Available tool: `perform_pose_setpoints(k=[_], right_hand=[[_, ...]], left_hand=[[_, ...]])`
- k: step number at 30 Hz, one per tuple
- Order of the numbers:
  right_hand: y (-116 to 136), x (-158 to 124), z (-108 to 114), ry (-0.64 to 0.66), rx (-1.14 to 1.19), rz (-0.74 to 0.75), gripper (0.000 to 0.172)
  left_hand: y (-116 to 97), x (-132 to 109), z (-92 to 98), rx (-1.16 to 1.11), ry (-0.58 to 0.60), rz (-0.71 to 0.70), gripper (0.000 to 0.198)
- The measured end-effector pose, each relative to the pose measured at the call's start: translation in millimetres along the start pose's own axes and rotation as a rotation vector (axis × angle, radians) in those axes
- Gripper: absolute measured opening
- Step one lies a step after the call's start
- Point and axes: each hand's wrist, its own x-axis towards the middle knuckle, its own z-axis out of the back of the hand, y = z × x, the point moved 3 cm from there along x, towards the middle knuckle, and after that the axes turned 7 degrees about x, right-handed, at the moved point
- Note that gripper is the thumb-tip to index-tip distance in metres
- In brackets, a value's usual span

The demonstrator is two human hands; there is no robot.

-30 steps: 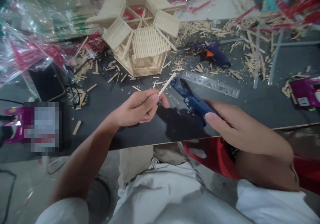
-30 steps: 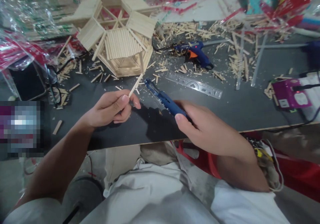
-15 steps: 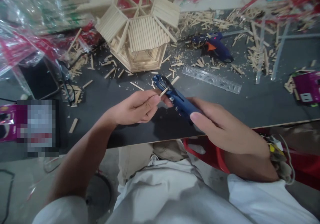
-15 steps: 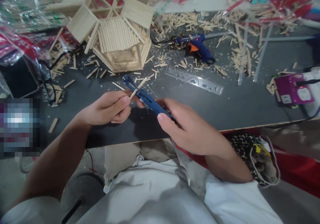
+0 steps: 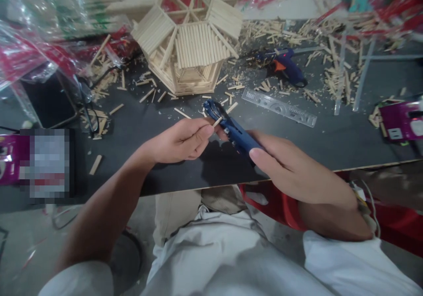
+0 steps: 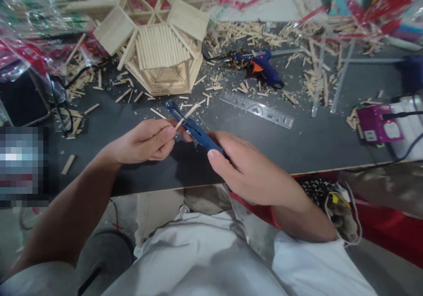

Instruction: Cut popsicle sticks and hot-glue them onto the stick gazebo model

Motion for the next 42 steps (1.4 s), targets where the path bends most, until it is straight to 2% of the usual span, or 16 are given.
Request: perform_pose_setpoints(k=[12, 29, 36, 39, 42], right_hand=[[2.7, -0.3, -1.1, 0.008, -0.058, -0.033, 0.038], [6.2, 2.8, -3.1, 0.027, -0.064, -0.043, 0.040], [-12.9, 12.4, -10.7, 0.066, -0.163, -0.216, 0.058], [-21.2, 17.8, -10.3, 0.086, -0.174, -0.228, 0.063], [-26.3, 18.9, -8.9, 0.194, -0.116, -0.298, 0.070]], left_hand=[[-2.0, -0.4, 1.8, 0.072, -0.002, -0.005, 0.038], [0.3, -0.1, 4.8, 0.195, -0.033, -0.025, 0.034], [-2.7, -0.5, 4.4, 0.278, -0.097, -0.010, 0.035], [-1.2, -0.8, 2.5, 0.304, -0.097, 0.057, 0.034], [-0.2, -4.3, -5.1, 0.324, -0.069, 0.166, 0.035]])
